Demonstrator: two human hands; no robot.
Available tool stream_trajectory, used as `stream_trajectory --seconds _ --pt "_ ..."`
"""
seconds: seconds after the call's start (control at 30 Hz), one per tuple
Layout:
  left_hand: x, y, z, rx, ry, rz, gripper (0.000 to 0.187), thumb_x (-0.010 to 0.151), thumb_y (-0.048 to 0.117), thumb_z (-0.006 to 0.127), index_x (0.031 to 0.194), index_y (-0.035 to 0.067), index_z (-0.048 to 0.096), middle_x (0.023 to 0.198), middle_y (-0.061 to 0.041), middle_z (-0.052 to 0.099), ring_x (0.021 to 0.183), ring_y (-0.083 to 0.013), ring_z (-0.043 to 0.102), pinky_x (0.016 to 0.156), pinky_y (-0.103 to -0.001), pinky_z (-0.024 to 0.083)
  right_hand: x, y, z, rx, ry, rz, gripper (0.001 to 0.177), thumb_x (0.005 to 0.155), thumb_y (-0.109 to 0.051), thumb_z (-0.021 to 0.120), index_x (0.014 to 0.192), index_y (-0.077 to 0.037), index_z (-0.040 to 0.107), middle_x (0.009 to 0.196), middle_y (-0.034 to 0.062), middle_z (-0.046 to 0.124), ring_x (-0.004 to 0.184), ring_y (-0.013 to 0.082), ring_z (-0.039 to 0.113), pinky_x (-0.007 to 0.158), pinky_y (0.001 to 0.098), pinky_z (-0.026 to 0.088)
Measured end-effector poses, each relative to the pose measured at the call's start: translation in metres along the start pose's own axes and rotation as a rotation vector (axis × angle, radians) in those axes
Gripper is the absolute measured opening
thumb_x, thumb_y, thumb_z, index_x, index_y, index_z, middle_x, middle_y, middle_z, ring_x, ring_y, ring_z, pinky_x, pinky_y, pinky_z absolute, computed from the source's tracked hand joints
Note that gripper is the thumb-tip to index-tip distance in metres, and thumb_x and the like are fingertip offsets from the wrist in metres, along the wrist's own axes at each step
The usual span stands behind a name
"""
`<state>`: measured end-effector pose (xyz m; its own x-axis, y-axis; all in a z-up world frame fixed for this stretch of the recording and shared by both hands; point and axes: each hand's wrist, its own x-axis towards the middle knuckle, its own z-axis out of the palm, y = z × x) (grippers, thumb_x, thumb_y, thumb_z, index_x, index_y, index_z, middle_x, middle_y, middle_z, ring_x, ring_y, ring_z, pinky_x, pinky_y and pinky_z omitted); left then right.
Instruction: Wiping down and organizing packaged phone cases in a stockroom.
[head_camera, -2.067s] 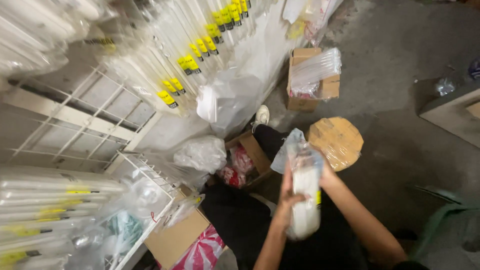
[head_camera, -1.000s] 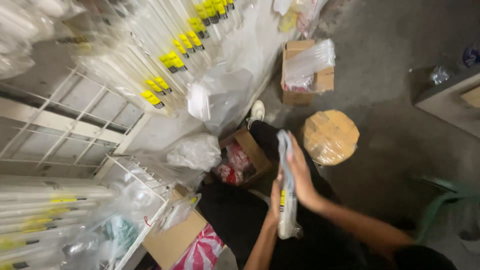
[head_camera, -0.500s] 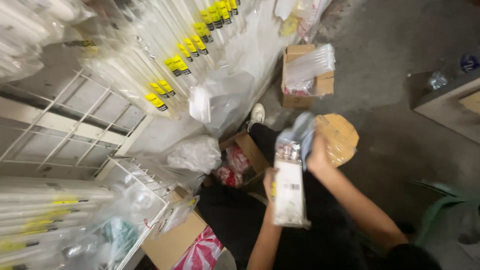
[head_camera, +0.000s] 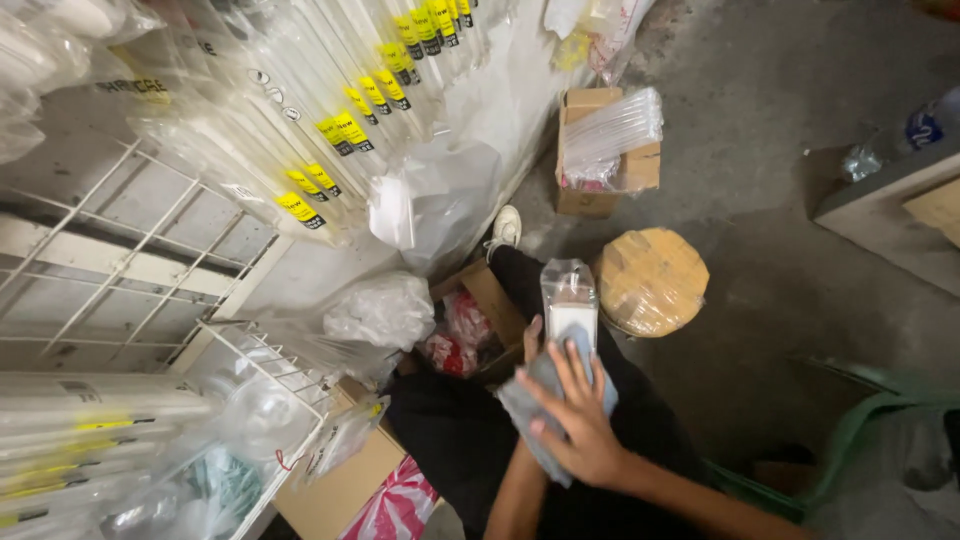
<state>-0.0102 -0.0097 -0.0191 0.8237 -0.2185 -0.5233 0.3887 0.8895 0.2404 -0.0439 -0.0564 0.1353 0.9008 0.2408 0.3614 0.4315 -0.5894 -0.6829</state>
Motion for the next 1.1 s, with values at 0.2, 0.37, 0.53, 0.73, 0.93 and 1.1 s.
stream_trajectory --seconds 0.2,0.37,0.53,0.73,0.93,1.1 --pt "-0.013 0.007 0.026 0.375 0.278 0.056 0.039 0.102 0.045 0.057 0.114 0.013 0.076 0.104 -0.008 0.071 0.096 -0.0196 0.062 0.097 -0.037 0.045 0.071 0.042 -0.023 0.355 0.187 0.34 0.07 0.105 -0.054 0.037 0.163 -0.015 0.032 0.169 0.0226 0.02 0.156 0.0427 0.013 0.12 0.0656 0.005" --pt "-0.011 0.052 0.075 0.462 0.009 0.353 0.033 0.091 0.03 0.071 0.109 0.004 0.066 0.097 -0.011 0.065 0.086 -0.0232 0.059 0.083 -0.037 0.046 0.068 -0.039 -0.026 0.716 0.388 0.529 0.064 0.106 -0.02 0.041 0.158 0.01 0.016 0.162 0.0369 0.021 0.153 0.0455 0.019 0.125 0.0583 0.009" --pt "0.047 0.021 -0.047 0.751 -0.288 0.622 0.05 0.103 0.025 0.049 0.146 -0.001 0.044 0.144 -0.013 0.05 0.128 -0.0221 0.048 0.111 -0.036 0.036 0.028 0.004 -0.002 0.332 0.04 0.368 0.071 0.105 -0.042 0.032 0.162 -0.004 0.016 0.173 0.0192 0.001 0.16 0.037 -0.002 0.126 0.051 0.004" --pt "-0.065 0.043 0.103 0.703 -0.261 0.005 0.1 0.07 0.024 0.054 0.165 0.017 0.021 0.163 -0.018 0.036 0.138 -0.0311 0.041 0.106 -0.038 0.031 0.09 0.127 -0.009 0.378 0.282 0.759 0.034 0.103 -0.036 0.051 0.108 -0.006 0.067 0.079 0.0055 0.06 0.066 0.0148 0.049 0.06 0.0314 0.041" --pt "-0.015 0.048 0.047 0.044 -0.096 -0.072 0.06 0.077 0.015 0.053 0.131 -0.009 0.059 0.131 -0.027 0.064 0.109 -0.0396 0.064 0.094 -0.043 0.048 0.102 0.089 -0.109 0.898 0.548 0.82 0.052 0.097 -0.048 0.049 0.133 -0.011 0.056 0.126 0.0064 0.059 0.113 0.0191 0.054 0.095 0.0376 0.044" --pt "0.024 0.048 0.015 -0.082 0.058 0.121 0.062 0.084 0.02 0.051 0.14 -0.005 0.054 0.129 -0.022 0.064 0.112 -0.0363 0.063 0.103 -0.04 0.045 -0.016 0.066 -0.065 0.805 0.39 0.516 0.052 0.105 -0.053 0.042 0.123 -0.009 0.06 0.079 -0.0044 0.058 0.06 0.0047 0.048 0.048 0.0246 0.04"
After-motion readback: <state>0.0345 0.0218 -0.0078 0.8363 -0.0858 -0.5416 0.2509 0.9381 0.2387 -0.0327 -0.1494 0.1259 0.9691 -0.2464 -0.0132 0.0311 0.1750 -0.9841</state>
